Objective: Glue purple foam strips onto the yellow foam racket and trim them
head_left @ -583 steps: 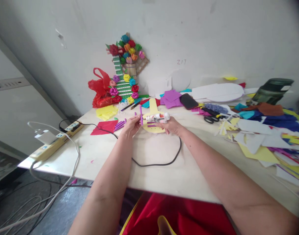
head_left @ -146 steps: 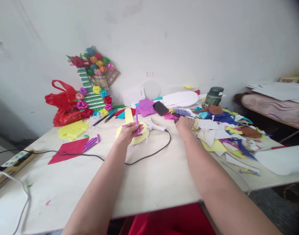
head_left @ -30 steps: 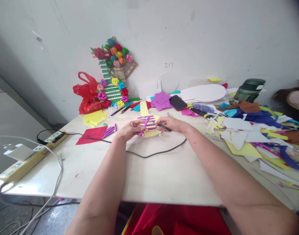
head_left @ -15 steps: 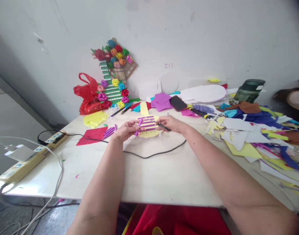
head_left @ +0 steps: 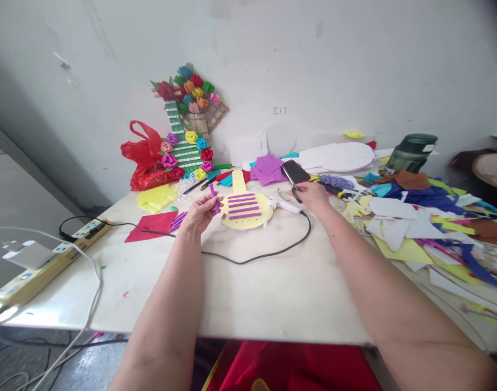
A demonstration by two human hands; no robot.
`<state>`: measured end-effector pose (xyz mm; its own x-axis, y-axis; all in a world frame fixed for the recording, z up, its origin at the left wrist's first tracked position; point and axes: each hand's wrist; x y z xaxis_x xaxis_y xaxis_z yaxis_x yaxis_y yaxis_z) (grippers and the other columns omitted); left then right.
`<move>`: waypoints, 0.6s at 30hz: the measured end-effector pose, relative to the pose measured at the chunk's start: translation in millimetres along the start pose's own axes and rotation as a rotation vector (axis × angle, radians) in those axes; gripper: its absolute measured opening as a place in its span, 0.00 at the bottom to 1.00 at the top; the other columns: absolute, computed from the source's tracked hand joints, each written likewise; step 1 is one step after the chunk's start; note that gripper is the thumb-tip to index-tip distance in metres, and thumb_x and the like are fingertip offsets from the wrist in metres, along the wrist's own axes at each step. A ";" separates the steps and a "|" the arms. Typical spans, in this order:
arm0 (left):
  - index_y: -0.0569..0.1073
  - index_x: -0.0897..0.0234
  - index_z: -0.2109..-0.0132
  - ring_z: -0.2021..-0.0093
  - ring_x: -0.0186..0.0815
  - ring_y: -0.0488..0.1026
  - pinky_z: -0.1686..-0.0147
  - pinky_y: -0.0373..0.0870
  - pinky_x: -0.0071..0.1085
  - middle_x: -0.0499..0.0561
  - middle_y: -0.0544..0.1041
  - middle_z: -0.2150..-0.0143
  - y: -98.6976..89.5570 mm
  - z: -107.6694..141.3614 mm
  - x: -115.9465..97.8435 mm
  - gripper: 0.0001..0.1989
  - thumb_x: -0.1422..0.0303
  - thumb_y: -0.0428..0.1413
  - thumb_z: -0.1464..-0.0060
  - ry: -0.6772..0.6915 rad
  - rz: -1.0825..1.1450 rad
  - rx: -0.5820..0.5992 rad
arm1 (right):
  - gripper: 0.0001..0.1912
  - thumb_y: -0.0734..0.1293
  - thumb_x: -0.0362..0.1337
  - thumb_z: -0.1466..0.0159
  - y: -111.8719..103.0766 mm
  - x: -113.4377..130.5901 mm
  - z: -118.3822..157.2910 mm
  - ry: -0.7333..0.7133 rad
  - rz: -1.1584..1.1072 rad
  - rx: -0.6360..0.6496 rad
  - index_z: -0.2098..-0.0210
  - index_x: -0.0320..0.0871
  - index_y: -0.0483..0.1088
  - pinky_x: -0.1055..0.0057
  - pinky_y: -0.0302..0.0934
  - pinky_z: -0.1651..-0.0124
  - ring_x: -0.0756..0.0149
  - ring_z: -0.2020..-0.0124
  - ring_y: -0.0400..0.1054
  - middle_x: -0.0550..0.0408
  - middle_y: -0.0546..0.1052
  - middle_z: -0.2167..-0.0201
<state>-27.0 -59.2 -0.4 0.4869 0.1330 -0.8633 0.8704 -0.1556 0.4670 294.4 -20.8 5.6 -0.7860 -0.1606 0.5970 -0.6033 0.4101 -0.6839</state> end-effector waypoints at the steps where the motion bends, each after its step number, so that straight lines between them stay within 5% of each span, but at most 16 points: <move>1: 0.75 0.69 0.63 0.74 0.30 0.75 0.75 0.71 0.22 0.51 0.78 0.71 -0.3 -0.6 1.0 0.13 0.76 0.63 0.60 0.005 0.008 -0.009 | 0.20 0.67 0.48 0.49 -3.0 -5.4 -0.1 0.049 0.167 0.002 0.64 0.41 0.75 0.66 0.62 0.63 0.57 0.62 0.70 0.47 0.77 0.67; 5: 0.74 0.68 0.63 0.72 0.30 0.75 0.72 0.72 0.22 0.53 0.79 0.67 -0.5 -1.8 6.4 0.11 0.76 0.62 0.59 -0.018 0.015 -0.026 | 0.20 0.65 0.44 0.47 -9.8 -17.7 1.8 0.150 0.509 0.138 0.59 0.38 0.74 0.65 0.61 0.60 0.54 0.58 0.70 0.41 0.76 0.60; 12: 0.74 0.69 0.65 0.75 0.27 0.73 0.73 0.71 0.21 0.50 0.77 0.73 0.4 -3.1 8.9 0.10 0.77 0.62 0.59 -0.023 0.039 -0.107 | 0.20 0.65 0.36 0.49 -19.9 -12.8 -1.4 0.256 0.613 0.259 0.57 0.40 0.74 0.64 0.60 0.62 0.52 0.56 0.68 0.41 0.74 0.55; 15: 0.74 0.69 0.66 0.75 0.26 0.72 0.73 0.69 0.20 0.48 0.75 0.75 -1.0 -4.8 8.4 0.10 0.76 0.62 0.60 0.013 0.061 -0.124 | 0.18 0.62 0.35 0.46 -19.5 6.1 3.7 0.100 0.586 0.142 0.57 0.43 0.74 0.64 0.58 0.62 0.53 0.56 0.67 0.44 0.75 0.57; 18: 0.73 0.70 0.65 0.76 0.25 0.71 0.74 0.68 0.20 0.48 0.75 0.75 -4.0 -6.7 9.2 0.11 0.75 0.63 0.61 0.044 0.065 -0.127 | 0.17 0.58 0.37 0.40 -2.7 38.5 15.4 -0.254 0.477 0.072 0.58 0.45 0.74 0.64 0.56 0.60 0.55 0.56 0.65 0.48 0.76 0.59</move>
<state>-25.5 -50.8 -8.9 0.5427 0.1700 -0.8225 0.8378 -0.0408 0.5444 263.7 -41.9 24.0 -0.9773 -0.1872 0.0990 -0.1720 0.4296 -0.8865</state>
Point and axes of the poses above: each hand's wrist, its own z-axis away from the middle knuckle, its own y-axis out of the palm, x = y × z
